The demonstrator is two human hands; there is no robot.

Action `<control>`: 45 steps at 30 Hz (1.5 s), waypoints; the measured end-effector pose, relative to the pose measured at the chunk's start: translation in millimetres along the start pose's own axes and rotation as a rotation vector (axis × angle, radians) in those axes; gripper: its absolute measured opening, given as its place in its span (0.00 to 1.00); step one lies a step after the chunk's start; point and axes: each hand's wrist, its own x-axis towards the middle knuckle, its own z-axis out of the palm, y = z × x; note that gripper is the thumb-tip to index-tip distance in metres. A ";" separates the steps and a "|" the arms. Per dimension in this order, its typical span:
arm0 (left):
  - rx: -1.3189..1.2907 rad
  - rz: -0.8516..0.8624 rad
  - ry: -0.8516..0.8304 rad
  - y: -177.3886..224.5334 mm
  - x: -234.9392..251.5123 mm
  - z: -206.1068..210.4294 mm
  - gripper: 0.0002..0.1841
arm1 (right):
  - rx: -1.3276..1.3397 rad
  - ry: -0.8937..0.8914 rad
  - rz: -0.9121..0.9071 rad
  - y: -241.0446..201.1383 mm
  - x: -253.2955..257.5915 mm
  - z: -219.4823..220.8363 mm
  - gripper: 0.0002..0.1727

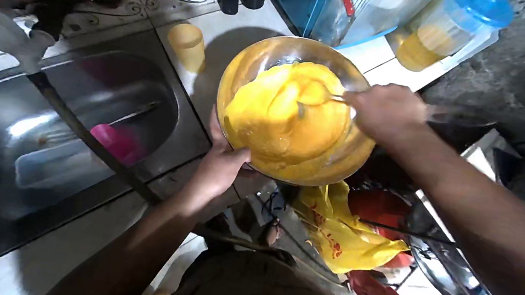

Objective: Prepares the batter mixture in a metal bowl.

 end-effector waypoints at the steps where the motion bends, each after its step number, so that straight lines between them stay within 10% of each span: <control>1: 0.005 -0.003 -0.011 0.3 1.5 -0.1 0.56 | 0.026 0.008 -0.068 -9.4 -0.8 0.5 0.22; 4: 0.054 -0.007 -0.046 6.6 5.1 -11.3 0.52 | 0.077 0.017 -0.389 4.1 -7.6 7.4 0.18; 9: 0.093 -0.047 -0.092 17.7 7.1 -16.1 0.50 | -0.007 0.045 -0.066 12.0 8.2 3.8 0.22; 13: 0.068 -0.050 -0.103 14.9 4.3 -22.5 0.47 | 0.111 0.166 -0.461 0.9 -8.9 28.3 0.24; 18: 0.062 -0.034 -0.140 5.5 -0.2 -19.0 0.50 | 0.004 0.118 -0.113 19.6 8.0 16.3 0.22; 22: 0.011 -0.004 -0.080 6.1 2.7 -13.7 0.51 | 0.075 0.157 -0.412 -10.4 -12.8 21.1 0.28; 25: -0.001 -0.021 -0.081 6.4 3.7 -20.9 0.52 | -0.089 0.113 -0.306 30.5 -25.0 14.9 0.19; 30: 0.131 -0.044 -0.030 25.3 23.1 -34.6 0.55 | -0.084 0.562 -0.222 65.6 -43.6 1.4 0.19; 37: 0.217 0.228 0.044 -5.0 10.8 -17.4 0.66 | 0.016 0.056 0.083 10.2 -27.2 0.4 0.17; 42: 0.250 0.028 0.015 24.4 19.9 -29.6 0.62 | 0.136 0.126 -0.364 -14.1 -22.6 32.9 0.19; 45: 0.331 -0.004 -0.044 35.7 26.1 -42.3 0.61 | 0.006 0.037 -0.256 11.5 -17.5 13.1 0.18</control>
